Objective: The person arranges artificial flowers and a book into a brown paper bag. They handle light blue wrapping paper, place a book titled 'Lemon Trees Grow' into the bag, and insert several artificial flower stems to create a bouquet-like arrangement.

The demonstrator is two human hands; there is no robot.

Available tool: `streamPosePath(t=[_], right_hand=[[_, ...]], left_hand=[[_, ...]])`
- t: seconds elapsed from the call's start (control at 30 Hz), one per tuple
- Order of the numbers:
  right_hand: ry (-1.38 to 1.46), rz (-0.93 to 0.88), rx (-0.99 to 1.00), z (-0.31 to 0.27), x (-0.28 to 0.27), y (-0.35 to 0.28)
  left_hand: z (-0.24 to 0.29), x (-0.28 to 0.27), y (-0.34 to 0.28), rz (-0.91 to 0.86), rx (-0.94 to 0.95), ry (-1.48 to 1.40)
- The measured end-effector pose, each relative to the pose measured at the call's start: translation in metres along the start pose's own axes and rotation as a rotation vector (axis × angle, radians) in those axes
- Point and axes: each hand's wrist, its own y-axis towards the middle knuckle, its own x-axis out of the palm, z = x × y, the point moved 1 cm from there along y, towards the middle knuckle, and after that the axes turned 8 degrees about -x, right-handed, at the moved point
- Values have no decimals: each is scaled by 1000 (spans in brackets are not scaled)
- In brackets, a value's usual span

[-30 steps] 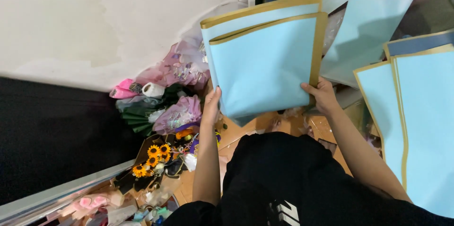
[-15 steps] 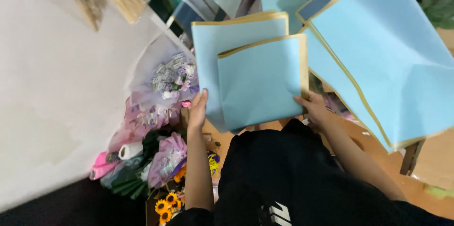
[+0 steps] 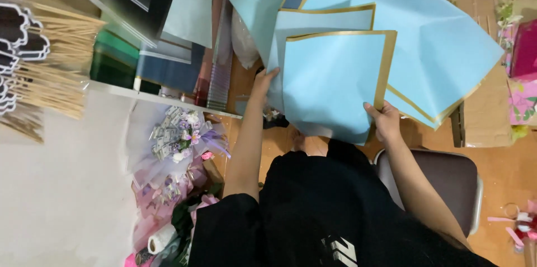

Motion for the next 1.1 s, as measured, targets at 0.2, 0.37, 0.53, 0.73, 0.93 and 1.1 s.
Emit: streamPosePath(t=[0.2,0.37,0.53,0.73,0.93,1.1], right_hand=[[-39,31,47,-44,19,-6],[-75,28,77,-39,14,-3],[-62,6,77,-87,34,-15],[-71,-23,81,-25,10,13],[-49,-17,114,-105,48,-14],[-41,-7,118,-97,50,-8]], left_hand=[[23,15,9,-12,-67,39],[10,12,23,-40,-114,59],[12,11,17,-64,-177,22],[32,13,-10,-73,-203,5],[18,11,10,-47,-194,-7],[22,2,15,-77,-232,-29]])
